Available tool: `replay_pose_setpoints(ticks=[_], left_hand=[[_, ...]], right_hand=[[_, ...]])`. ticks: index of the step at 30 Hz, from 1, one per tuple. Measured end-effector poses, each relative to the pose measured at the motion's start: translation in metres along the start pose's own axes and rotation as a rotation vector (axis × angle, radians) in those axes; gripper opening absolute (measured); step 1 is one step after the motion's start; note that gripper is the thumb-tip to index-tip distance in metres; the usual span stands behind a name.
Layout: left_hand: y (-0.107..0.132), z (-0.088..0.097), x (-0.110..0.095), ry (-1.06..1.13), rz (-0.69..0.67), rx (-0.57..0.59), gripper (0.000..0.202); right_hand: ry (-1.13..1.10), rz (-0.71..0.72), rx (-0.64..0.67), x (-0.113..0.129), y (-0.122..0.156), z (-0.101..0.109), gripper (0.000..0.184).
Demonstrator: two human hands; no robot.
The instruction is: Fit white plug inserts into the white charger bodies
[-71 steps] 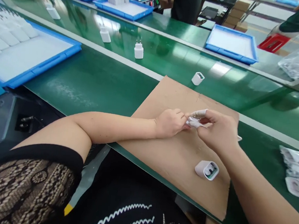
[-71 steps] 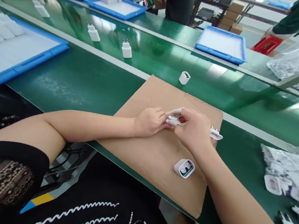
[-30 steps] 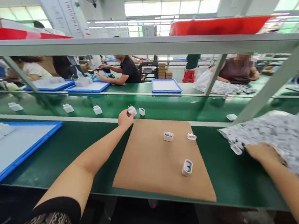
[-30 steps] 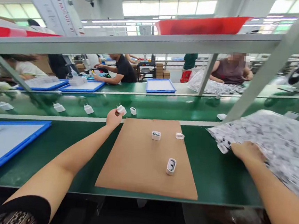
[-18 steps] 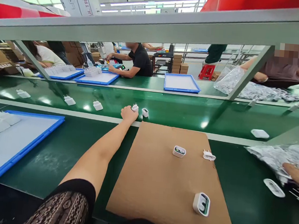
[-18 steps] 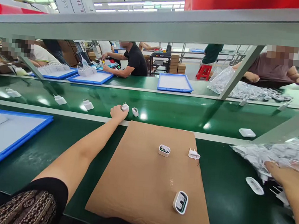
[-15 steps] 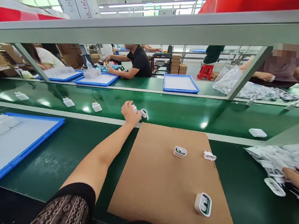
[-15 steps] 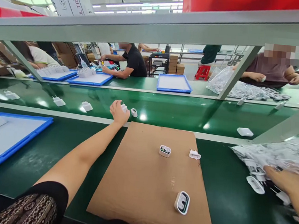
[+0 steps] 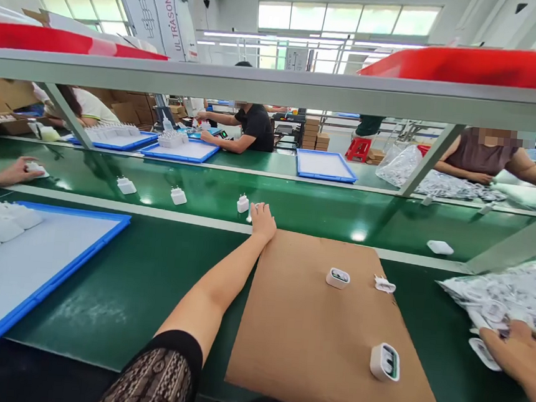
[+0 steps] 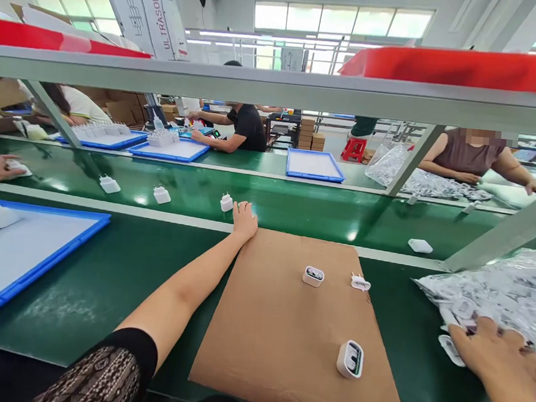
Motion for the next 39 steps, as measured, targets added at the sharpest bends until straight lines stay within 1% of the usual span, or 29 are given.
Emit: replay_pose_setpoints(ticks=[2, 3, 4, 5, 6, 7, 9, 10, 11, 13, 15, 16, 20, 22, 24, 26, 28, 30, 32, 34, 35, 37, 39], left_hand=[[-0.003, 0.007, 0.002, 0.047, -0.014, -0.018, 0.031], [-0.004, 0.010, 0.003, 0.071, -0.020, -0.022, 0.029], [-0.005, 0.014, 0.004, 0.092, -0.023, -0.025, 0.029], [-0.007, 0.017, 0.005, 0.110, -0.023, -0.031, 0.031], [-0.008, 0.020, 0.005, 0.123, -0.020, -0.038, 0.033], [-0.010, 0.022, 0.005, 0.133, -0.017, -0.043, 0.035], [-0.012, 0.020, 0.001, 0.153, -0.034, -0.030, 0.038], [-0.013, 0.018, -0.005, 0.167, -0.065, -0.019, 0.038], [-0.012, 0.016, -0.012, 0.188, -0.112, -0.005, 0.038], [-0.007, 0.013, -0.033, 0.248, -0.238, 0.026, 0.037], [0.002, 0.008, -0.054, 0.311, -0.357, 0.068, 0.035], [0.007, 0.005, -0.063, 0.335, -0.393, 0.093, 0.035], [0.023, -0.008, -0.100, 0.374, -0.460, 0.222, 0.034], [0.037, -0.012, -0.122, 0.384, -0.511, 0.318, 0.033], [0.056, -0.009, -0.142, 0.396, -0.570, 0.402, 0.031], [0.079, -0.001, -0.155, 0.402, -0.607, 0.455, 0.029], [0.107, 0.006, -0.160, 0.407, -0.612, 0.501, 0.028], [0.137, 0.010, -0.158, 0.426, -0.596, 0.561, 0.027], [0.164, 0.008, -0.152, 0.449, -0.560, 0.621, 0.027], [0.184, 0.002, -0.144, 0.464, -0.519, 0.677, 0.027], [0.191, -0.002, -0.141, 0.472, -0.502, 0.703, 0.027], [0.197, -0.008, -0.136, 0.507, -0.451, 0.728, 0.028], [0.195, -0.007, -0.129, 0.556, -0.372, 0.688, 0.037]], right_hand=[[0.050, -0.068, -0.096, -0.002, 0.011, 0.013, 0.049], [0.065, -0.055, -0.161, 0.004, 0.018, 0.024, 0.053], [0.074, 0.022, -0.231, 0.017, 0.027, 0.035, 0.053], [0.091, 0.067, -0.256, 0.027, 0.035, 0.042, 0.047], [0.124, 0.094, -0.244, 0.037, 0.043, 0.044, 0.041], [0.208, 0.160, -0.179, 0.050, 0.050, 0.038, 0.036], [0.279, 0.162, -0.121, 0.062, 0.061, 0.030, 0.029], [0.309, 0.149, -0.091, 0.066, 0.065, 0.024, 0.028], [0.337, 0.127, -0.068, 0.069, 0.069, 0.018, 0.029], [0.363, 0.136, -0.013, 0.077, 0.076, 0.004, 0.035], [0.364, 0.197, 0.039, 0.089, 0.085, -0.007, 0.040], [0.359, 0.236, 0.061, 0.095, 0.089, -0.009, 0.041], [0.320, 0.469, 0.142, 0.125, 0.106, -0.011, 0.044], [0.284, 0.570, 0.169, 0.136, 0.109, -0.009, 0.038], [0.250, 0.619, 0.188, 0.142, 0.106, -0.007, 0.030], [0.193, 0.629, 0.207, 0.146, 0.098, -0.004, 0.031], [0.083, 0.617, 0.223, 0.151, 0.087, 0.001, 0.032], [-0.077, 0.588, 0.277, 0.158, 0.076, 0.005, 0.034], [-0.200, 0.562, 0.393, 0.165, 0.068, 0.002, 0.035], [-0.225, 0.542, 0.505, 0.171, 0.063, -0.004, 0.032], [-0.204, 0.531, 0.536, 0.172, 0.060, -0.005, 0.030], [-0.149, 0.504, 0.549, 0.171, 0.056, -0.002, 0.026], [-0.129, 0.490, 0.534, 0.173, 0.055, 0.006, 0.027]])
Point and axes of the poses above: each hand's wrist, its own y-axis away from the middle knuckle, its own z-axis out of the back of the hand, x = y × z, the point moved 10 cm from there along -y, towards the middle knuckle, and after that the axes turned 14 degrees about y, right-handed, at the moved point
